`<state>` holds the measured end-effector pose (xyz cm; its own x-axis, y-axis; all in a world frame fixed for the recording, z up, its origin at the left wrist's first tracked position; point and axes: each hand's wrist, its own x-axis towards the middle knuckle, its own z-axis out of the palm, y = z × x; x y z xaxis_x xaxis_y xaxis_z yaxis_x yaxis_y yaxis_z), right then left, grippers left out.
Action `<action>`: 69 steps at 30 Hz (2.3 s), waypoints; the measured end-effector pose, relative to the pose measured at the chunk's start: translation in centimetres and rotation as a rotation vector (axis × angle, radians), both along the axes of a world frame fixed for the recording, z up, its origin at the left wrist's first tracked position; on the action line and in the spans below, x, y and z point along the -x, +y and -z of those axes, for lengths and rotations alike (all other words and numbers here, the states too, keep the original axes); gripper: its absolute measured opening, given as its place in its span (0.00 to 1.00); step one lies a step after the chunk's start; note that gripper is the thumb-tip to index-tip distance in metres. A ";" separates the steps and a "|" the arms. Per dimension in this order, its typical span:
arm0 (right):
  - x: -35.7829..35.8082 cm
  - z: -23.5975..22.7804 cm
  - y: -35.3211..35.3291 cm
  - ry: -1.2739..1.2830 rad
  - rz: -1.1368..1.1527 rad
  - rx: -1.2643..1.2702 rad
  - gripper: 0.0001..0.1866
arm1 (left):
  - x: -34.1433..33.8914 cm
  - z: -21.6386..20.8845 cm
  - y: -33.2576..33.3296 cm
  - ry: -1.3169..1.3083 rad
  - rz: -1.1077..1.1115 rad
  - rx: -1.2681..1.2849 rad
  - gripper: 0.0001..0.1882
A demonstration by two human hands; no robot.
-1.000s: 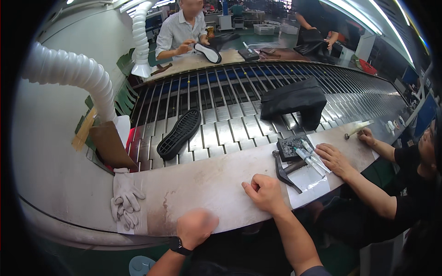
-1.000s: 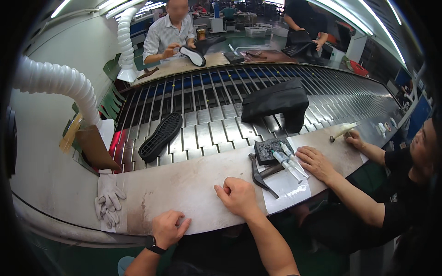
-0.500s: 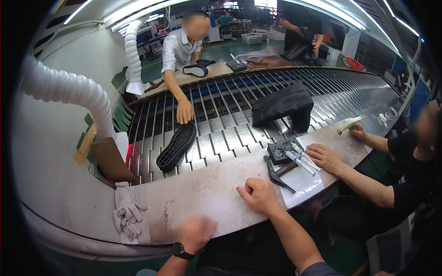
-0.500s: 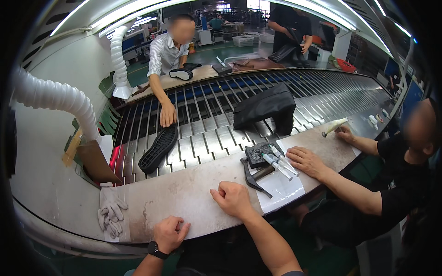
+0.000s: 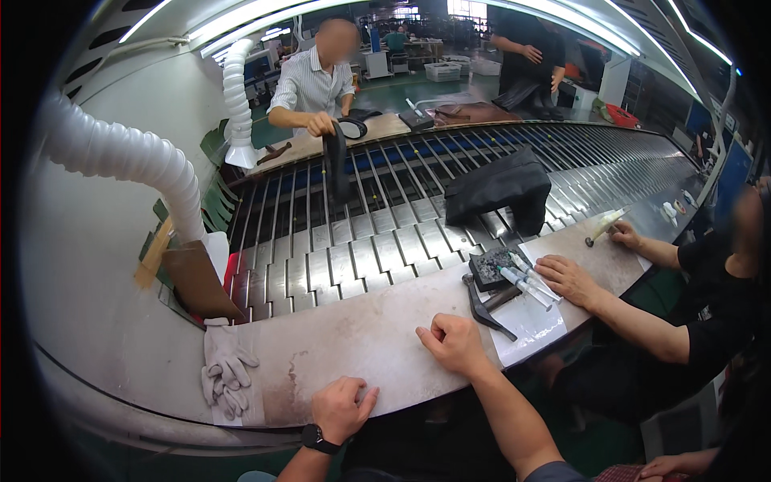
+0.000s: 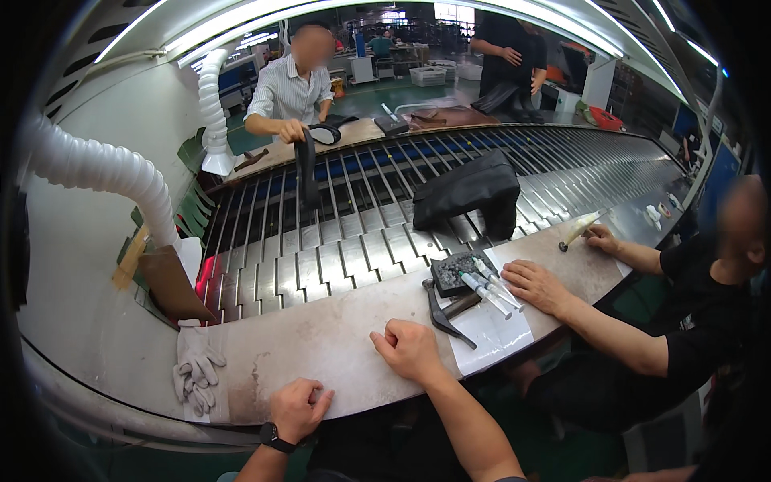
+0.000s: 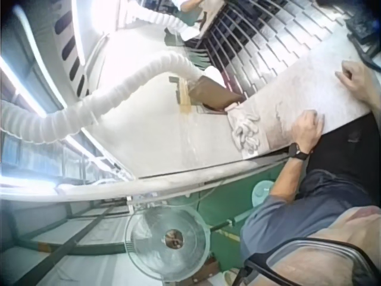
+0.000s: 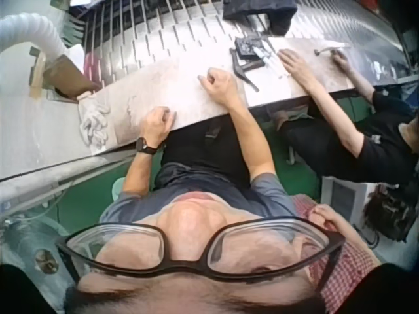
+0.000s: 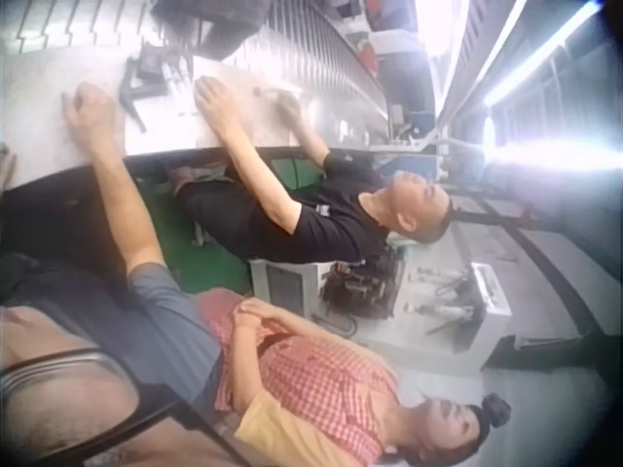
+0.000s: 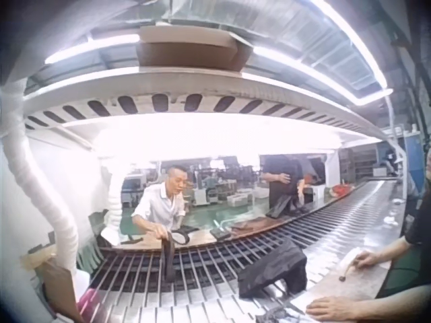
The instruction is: The person takes a boot upper and a sole, presses the sole onto the bottom of the boot upper by hand to attach them, and places the assembled boot onto the conveyor belt.
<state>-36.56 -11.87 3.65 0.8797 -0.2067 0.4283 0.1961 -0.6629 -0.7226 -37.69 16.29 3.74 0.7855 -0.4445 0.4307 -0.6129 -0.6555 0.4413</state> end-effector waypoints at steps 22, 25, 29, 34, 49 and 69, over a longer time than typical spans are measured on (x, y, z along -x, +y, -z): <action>-0.1 0.4 0.2 -0.019 0.003 0.033 0.22 | -0.1 -0.4 0.1 -0.012 0.011 0.036 0.11; -0.1 0.1 0.2 0.021 -0.004 0.027 0.22 | 0.1 -0.5 0.1 0.042 -0.009 0.025 0.12; -0.1 0.2 0.3 0.043 -0.003 0.023 0.22 | 0.1 -0.4 0.3 0.024 0.003 0.030 0.12; -0.1 0.1 0.2 0.003 -0.006 0.020 0.21 | -0.1 -0.2 0.1 0.007 -0.004 0.016 0.11; 0.3 0.1 0.2 0.012 -0.008 0.025 0.20 | 0.4 0.6 0.3 0.014 -0.009 0.062 0.12; -0.7 -0.2 0.4 0.000 0.015 -0.007 0.22 | -0.5 0.0 0.3 -0.015 0.009 0.045 0.11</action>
<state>-35.88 -11.51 3.80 0.8766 -0.2228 0.4265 0.1859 -0.6608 -0.7272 -37.14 16.56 3.71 0.7750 -0.4315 0.4617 -0.6252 -0.6298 0.4610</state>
